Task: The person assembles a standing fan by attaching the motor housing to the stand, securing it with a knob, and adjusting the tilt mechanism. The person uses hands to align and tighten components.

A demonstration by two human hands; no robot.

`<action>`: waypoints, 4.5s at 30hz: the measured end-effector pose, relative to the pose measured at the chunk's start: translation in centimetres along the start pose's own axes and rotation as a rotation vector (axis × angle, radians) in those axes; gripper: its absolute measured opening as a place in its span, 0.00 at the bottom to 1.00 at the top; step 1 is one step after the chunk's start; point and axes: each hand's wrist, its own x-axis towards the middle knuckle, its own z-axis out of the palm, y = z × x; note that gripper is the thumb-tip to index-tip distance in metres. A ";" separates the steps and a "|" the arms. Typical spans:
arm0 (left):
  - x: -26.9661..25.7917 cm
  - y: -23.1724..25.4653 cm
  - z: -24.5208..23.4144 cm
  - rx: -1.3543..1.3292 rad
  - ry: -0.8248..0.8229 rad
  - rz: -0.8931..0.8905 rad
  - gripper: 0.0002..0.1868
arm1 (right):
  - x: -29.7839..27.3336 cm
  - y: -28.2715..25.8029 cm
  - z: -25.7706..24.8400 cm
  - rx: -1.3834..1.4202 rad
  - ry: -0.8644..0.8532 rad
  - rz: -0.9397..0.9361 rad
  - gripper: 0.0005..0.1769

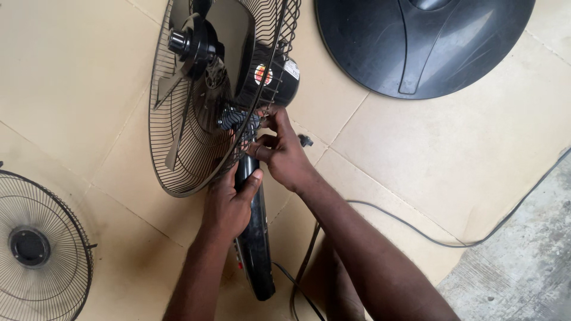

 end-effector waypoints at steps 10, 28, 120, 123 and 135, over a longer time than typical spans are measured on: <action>0.7 -2.4 0.9 -0.169 0.092 0.334 0.30 | -0.2 1.2 0.1 -0.124 -0.041 -0.178 0.32; 0.1 -1.2 0.7 -0.160 0.096 0.331 0.28 | -3.4 0.4 -7.3 -0.867 0.439 -0.067 0.12; -0.9 0.7 -4.9 -0.522 -0.070 0.444 0.42 | 8.8 -1.9 -4.1 0.881 0.101 0.069 0.13; -1.2 0.5 -5.4 -0.603 -0.069 0.376 0.43 | 9.1 -2.6 -3.7 0.897 0.019 0.025 0.10; -4.9 -0.8 -9.0 -1.132 -0.187 0.478 0.49 | 9.8 -8.1 0.8 0.759 -0.274 -0.169 0.11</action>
